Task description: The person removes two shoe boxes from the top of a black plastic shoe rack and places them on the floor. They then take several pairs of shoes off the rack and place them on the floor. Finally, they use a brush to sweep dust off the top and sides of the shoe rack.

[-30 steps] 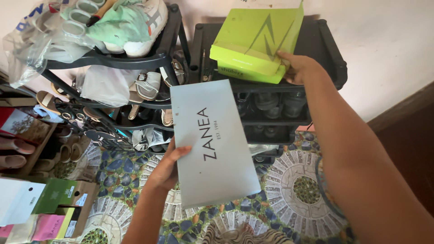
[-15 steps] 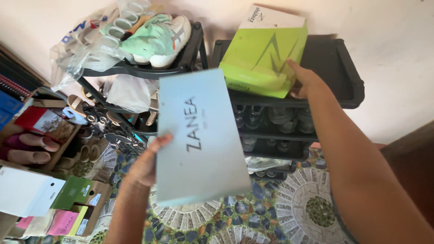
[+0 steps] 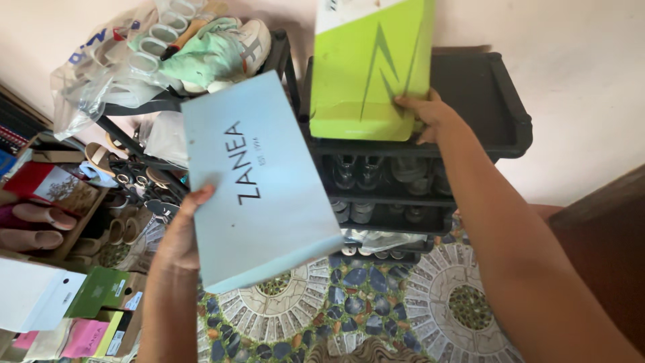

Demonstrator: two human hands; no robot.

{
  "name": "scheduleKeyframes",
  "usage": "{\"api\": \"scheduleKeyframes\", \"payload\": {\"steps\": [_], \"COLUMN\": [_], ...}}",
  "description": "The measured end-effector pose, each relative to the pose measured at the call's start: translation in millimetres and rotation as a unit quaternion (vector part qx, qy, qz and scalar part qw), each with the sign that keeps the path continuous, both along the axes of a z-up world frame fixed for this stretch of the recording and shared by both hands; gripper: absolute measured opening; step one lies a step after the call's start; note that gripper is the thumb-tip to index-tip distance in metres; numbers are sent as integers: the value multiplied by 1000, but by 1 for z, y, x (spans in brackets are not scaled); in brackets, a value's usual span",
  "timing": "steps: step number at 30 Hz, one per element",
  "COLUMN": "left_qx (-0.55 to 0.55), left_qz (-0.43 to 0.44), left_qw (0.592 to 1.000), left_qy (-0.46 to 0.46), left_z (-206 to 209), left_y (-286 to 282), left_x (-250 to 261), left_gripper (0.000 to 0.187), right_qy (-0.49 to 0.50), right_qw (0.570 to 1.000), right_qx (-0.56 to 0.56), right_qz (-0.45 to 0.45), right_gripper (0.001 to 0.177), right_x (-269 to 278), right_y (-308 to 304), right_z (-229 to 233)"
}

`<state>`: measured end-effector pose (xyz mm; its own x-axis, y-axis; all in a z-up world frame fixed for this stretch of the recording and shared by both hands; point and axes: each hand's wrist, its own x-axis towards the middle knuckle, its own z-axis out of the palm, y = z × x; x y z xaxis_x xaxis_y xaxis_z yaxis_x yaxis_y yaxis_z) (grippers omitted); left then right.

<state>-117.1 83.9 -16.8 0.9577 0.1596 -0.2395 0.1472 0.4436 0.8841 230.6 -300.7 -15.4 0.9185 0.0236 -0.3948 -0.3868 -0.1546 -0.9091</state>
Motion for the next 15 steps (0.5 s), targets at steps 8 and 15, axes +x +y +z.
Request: {"api": "scheduleKeyframes", "payload": {"steps": [8,15], "left_qx": [-5,-3], "left_qz": [29,43], "left_qw": [999,999], "left_qy": [-12,-6], "left_z": [5,-17], "left_y": [22,59], "left_x": [-19,-50], "left_gripper": [91,90], "right_qy": [-75,-50], "right_qw": [989,986], "right_qx": [122,123], "right_qz": [46,104], "right_gripper": [99,93], "right_x": [-14,-58], "right_y": [-18,-57], "right_z": [-15,52]}}
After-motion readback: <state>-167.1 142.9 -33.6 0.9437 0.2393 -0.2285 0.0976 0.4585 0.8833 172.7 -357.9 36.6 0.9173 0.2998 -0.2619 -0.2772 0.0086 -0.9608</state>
